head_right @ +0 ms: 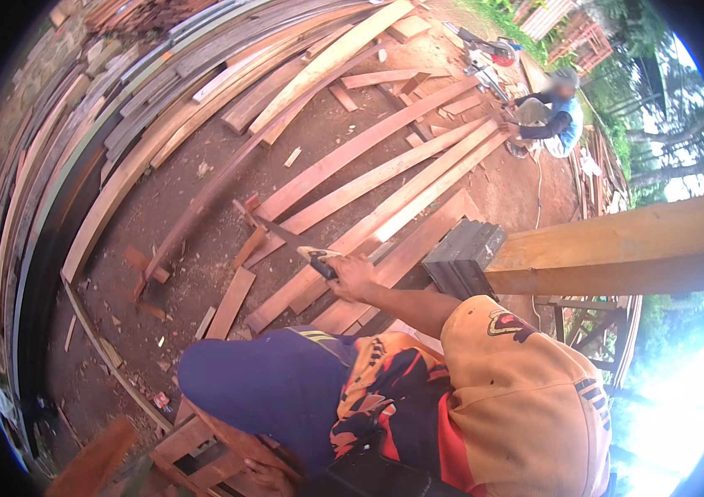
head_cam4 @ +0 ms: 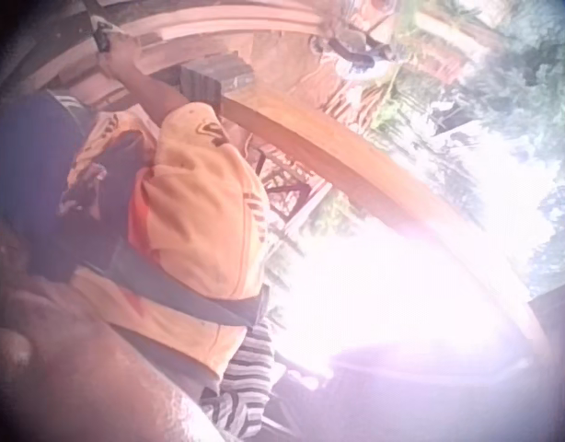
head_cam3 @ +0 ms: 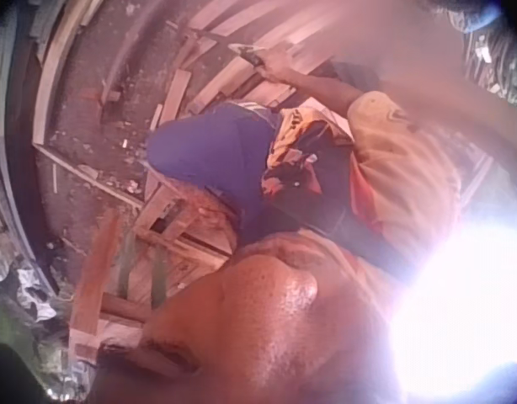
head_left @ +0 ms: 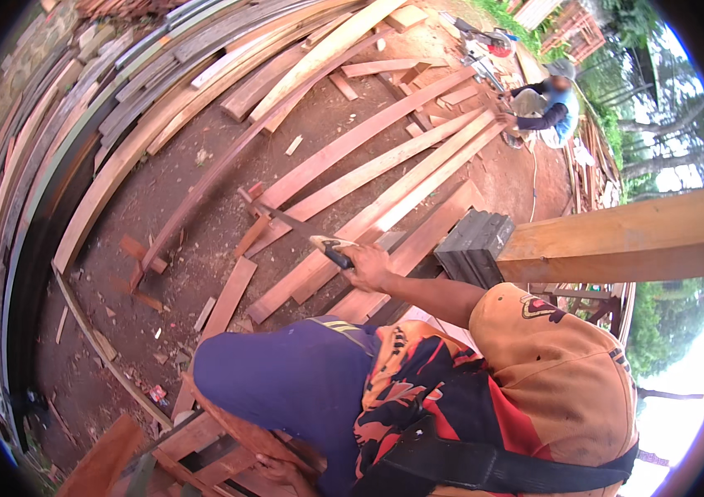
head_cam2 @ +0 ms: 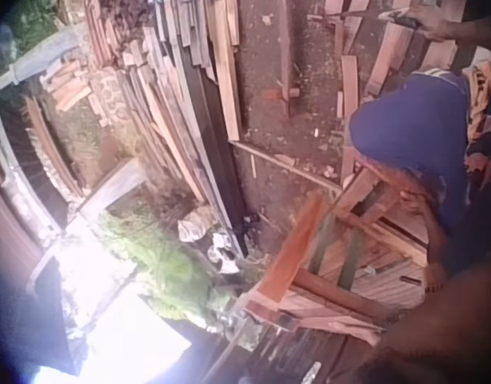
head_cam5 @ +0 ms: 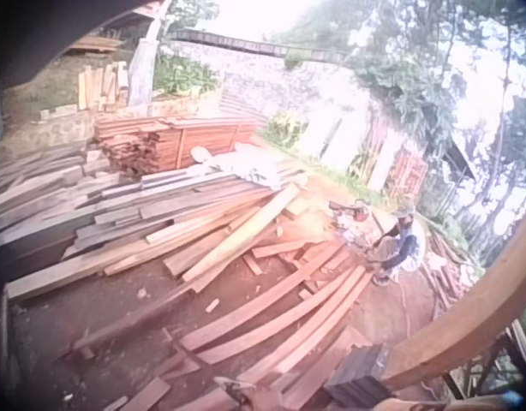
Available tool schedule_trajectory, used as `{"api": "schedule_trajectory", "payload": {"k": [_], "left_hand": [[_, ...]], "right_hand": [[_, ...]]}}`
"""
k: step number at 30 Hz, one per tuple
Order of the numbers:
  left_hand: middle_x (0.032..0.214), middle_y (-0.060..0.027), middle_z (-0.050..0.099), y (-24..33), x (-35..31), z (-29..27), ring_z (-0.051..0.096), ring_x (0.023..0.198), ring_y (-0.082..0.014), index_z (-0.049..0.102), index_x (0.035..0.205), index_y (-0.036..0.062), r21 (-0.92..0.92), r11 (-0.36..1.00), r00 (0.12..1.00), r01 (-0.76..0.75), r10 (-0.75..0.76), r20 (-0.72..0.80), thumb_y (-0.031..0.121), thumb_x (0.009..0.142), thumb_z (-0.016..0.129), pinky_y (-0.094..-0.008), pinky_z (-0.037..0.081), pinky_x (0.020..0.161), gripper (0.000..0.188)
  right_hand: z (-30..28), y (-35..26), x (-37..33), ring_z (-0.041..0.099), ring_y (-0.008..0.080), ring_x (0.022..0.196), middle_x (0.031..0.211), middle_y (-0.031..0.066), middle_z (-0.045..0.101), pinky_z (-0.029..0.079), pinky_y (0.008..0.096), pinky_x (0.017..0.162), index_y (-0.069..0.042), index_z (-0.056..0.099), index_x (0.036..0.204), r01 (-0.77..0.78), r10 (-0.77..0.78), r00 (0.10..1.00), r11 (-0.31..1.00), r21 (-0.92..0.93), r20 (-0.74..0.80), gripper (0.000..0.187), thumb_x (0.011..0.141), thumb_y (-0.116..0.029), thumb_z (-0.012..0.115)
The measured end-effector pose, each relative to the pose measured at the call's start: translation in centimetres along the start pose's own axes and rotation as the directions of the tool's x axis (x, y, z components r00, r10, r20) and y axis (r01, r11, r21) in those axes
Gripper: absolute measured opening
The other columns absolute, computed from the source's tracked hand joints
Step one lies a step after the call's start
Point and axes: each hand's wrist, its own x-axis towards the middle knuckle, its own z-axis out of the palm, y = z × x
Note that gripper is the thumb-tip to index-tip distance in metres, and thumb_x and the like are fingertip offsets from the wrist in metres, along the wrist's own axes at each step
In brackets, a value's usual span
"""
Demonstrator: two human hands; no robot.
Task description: The person assembles a wooden structure by measuring and marking planks, then hammering nails to secure them. They use a metal ruler and hammer to align and fasten the pieces while sitting on the floor.
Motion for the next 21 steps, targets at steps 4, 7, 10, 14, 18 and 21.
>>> {"api": "schedule_trajectory", "payload": {"k": [4,7,10,14,18,21], "left_hand": [[0.1,-0.0291,0.069,-5.3,-1.7,1.7,0.064,0.092,-0.0439,0.068,0.109,-0.0085,0.068,0.99,0.993,0.12,-0.121,0.004,0.045,0.107,0.051,-0.0501,0.052,0.085,0.056],[0.1,-0.03,0.068,2.4,-1.4,-0.2,0.064,0.095,-0.0451,0.068,0.11,-0.0095,0.043,0.992,0.993,0.118,-0.116,-0.036,0.053,0.102,0.054,-0.0488,0.051,0.089,0.065],[0.099,-0.0308,0.068,3.8,-1.3,-0.7,0.063,0.092,-0.0524,0.069,0.1,-0.006,0.192,0.972,0.987,0.133,-0.113,-0.11,0.063,0.099,0.051,-0.0592,0.048,0.081,0.071],[0.097,-0.0321,0.07,4.0,-1.1,-2.0,0.066,0.091,-0.0532,0.071,0.101,-0.0043,0.248,0.939,0.958,0.239,-0.27,0.098,0.067,0.098,0.049,-0.06,0.048,0.08,0.075],[0.091,-0.0325,0.069,2.1,-0.8,-1.5,0.068,0.09,-0.052,0.071,0.103,-0.0046,0.167,0.938,0.916,0.303,-0.335,0.22,0.071,0.095,0.051,-0.0586,0.05,0.08,0.078],[0.101,-0.0304,0.069,7.4,-3.8,0.8,0.068,0.1,-0.0484,0.064,0.117,-0.0069,0.194,0.925,0.929,0.328,-0.353,0.108,0.065,0.095,0.059,-0.0553,0.051,0.088,0.075]], "right_hand": [[-0.1,-0.3,-0.8,0.065,0.0391,0.112,0.125,0.0152,0.069,0.051,0.0534,0.097,-0.022,0.063,0.135,-0.091,0.095,0.995,0.993,-0.078,0.043,0.053,0.086,-0.04,0.073],[2.4,2.0,-0.8,0.07,0.0415,0.097,0.107,0.0184,0.073,0.054,0.0539,0.086,-0.02,0.062,0.134,-0.008,0.005,0.993,1.0,-0.027,-0.114,0.053,0.085,-0.036,0.074],[1.5,1.0,-0.6,0.071,0.0421,0.098,0.105,0.0165,0.074,0.054,0.0544,0.086,-0.018,0.064,0.129,-0.077,0.072,0.996,0.99,-0.122,-0.043,0.048,0.091,-0.046,0.071],[0.3,-0.4,-0.6,0.069,0.0446,0.096,0.099,0.0196,0.072,0.052,0.055,0.083,-0.019,0.064,0.117,-0.069,0.067,0.997,0.991,-0.115,-0.023,0.036,0.094,-0.046,0.067],[0.7,0.9,-0.2,0.069,0.0458,0.1,0.102,0.0211,0.073,0.051,0.0549,0.085,-0.019,0.063,0.117,-0.036,0.033,0.999,0.995,-0.09,-0.039,0.04,0.097,-0.054,0.06],[0.0,0.1,-0.1,0.069,0.0449,0.102,0.101,0.0211,0.073,0.052,0.0536,0.085,-0.018,0.063,0.121,-0.079,0.078,0.997,0.991,-0.111,-0.012,0.047,0.098,-0.059,0.057]]}}
